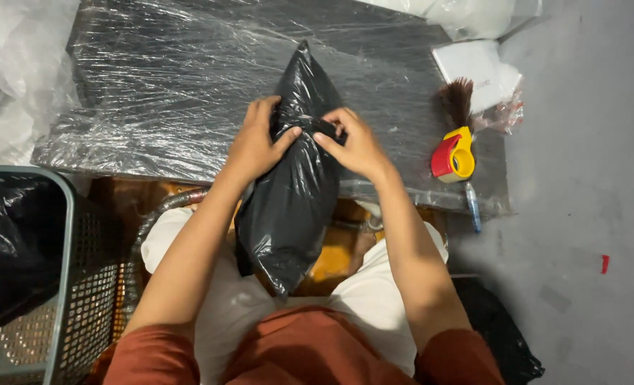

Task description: The person packs a white pillow into a black plastic bag and seals it with tape.

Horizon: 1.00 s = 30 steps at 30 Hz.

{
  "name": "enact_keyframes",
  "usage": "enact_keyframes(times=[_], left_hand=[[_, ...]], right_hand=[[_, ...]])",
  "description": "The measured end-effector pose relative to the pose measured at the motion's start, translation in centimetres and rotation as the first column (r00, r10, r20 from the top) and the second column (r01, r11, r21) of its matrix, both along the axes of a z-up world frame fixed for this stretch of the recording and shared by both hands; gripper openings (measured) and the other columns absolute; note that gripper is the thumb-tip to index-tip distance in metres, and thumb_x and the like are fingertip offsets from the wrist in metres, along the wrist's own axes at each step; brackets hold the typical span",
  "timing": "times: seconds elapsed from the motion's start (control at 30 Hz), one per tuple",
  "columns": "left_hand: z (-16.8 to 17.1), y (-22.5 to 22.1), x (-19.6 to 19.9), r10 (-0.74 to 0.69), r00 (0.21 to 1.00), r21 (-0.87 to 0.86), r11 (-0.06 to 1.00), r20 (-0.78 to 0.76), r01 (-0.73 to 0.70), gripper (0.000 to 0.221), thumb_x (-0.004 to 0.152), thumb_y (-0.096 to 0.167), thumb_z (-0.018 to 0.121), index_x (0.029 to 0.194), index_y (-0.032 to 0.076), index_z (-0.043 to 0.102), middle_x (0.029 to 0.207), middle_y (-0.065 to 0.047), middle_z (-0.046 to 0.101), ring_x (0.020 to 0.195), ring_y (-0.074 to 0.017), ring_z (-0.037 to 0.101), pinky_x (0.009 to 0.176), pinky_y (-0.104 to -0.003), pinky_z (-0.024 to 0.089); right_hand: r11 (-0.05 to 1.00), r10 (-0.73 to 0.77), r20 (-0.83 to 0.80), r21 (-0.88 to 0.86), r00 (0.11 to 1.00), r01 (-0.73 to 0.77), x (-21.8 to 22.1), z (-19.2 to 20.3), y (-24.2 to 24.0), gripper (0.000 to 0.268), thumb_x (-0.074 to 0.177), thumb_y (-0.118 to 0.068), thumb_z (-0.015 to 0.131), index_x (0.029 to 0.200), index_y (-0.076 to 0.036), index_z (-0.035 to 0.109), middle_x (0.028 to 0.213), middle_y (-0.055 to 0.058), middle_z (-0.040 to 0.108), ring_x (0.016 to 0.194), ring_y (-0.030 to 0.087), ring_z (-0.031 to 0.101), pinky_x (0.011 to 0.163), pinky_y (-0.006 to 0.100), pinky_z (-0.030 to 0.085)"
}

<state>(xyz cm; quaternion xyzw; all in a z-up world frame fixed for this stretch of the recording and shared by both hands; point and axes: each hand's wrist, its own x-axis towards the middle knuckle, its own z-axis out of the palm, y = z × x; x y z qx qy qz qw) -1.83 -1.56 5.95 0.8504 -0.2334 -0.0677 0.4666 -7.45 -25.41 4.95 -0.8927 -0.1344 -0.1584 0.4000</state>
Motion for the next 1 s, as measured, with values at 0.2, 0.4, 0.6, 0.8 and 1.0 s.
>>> enact_keyframes(times=[0.2,0.4,0.6,0.8,1.0], left_hand=[[0.1,-1.1,0.0,-0.039,0.907,0.078,0.997,0.418,0.008,0.052,0.095,0.025,0.075,0.143,0.014,0.057,0.137,-0.025,0.047,0.132,-0.0505,0.048,0.105,-0.058,0.043],[-0.9,-3.4,1.0,-0.051,0.802,0.149,0.988,0.595,-0.047,0.032,0.095,0.037,0.070,0.118,0.015,0.071,0.123,-0.013,0.053,0.123,-0.0369,0.049,0.099,-0.047,0.041],[-1.5,-4.2,3.1,-0.043,0.773,0.188,0.977,0.633,-0.099,0.011,0.091,0.026,0.076,0.090,0.018,0.067,0.115,-0.003,0.058,0.119,-0.0287,0.051,0.092,-0.044,0.043],[-1.3,-3.6,3.2,0.046,0.884,0.122,0.986,0.464,-0.115,0.011,0.090,0.025,0.072,0.088,0.015,0.066,0.117,-0.007,0.057,0.118,-0.0321,0.051,0.084,-0.046,0.047],[-2.5,-3.1,3.8,0.088,0.940,-0.168,0.985,0.328,-0.034,0.012,0.096,0.019,0.062,0.094,0.008,0.059,0.111,-0.010,0.052,0.110,-0.0316,0.047,0.090,-0.047,0.047]], right_hand=[[0.970,-0.205,0.048,0.143,0.978,0.196,-0.5,-3.7,-2.0,0.013,0.100,-0.022,0.074,0.100,-0.011,0.068,0.094,0.004,0.065,0.087,0.018,0.068,0.084,0.030,0.054],[0.940,-0.245,-0.083,0.225,0.966,0.257,1.5,-3.8,-1.1,0.013,0.105,-0.029,0.066,0.105,-0.016,0.064,0.078,0.002,0.071,0.070,0.014,0.064,0.072,0.030,0.055],[0.930,-0.210,-0.048,0.299,0.977,0.215,3.5,-5.3,-1.1,0.014,0.102,-0.028,0.072,0.105,-0.015,0.068,0.075,0.000,0.069,0.067,0.010,0.064,0.065,0.026,0.054],[0.952,-0.285,0.068,0.139,0.956,0.274,-1.5,-6.9,-1.2,0.016,0.099,-0.027,0.076,0.103,-0.014,0.069,0.090,0.004,0.069,0.088,0.021,0.070,0.084,0.035,0.054],[0.883,-0.280,-0.097,0.364,0.955,0.296,0.0,-11.6,-1.9,0.020,0.104,-0.033,0.059,0.099,-0.014,0.054,0.088,-0.003,0.053,0.084,0.008,0.051,0.080,0.026,0.044]])
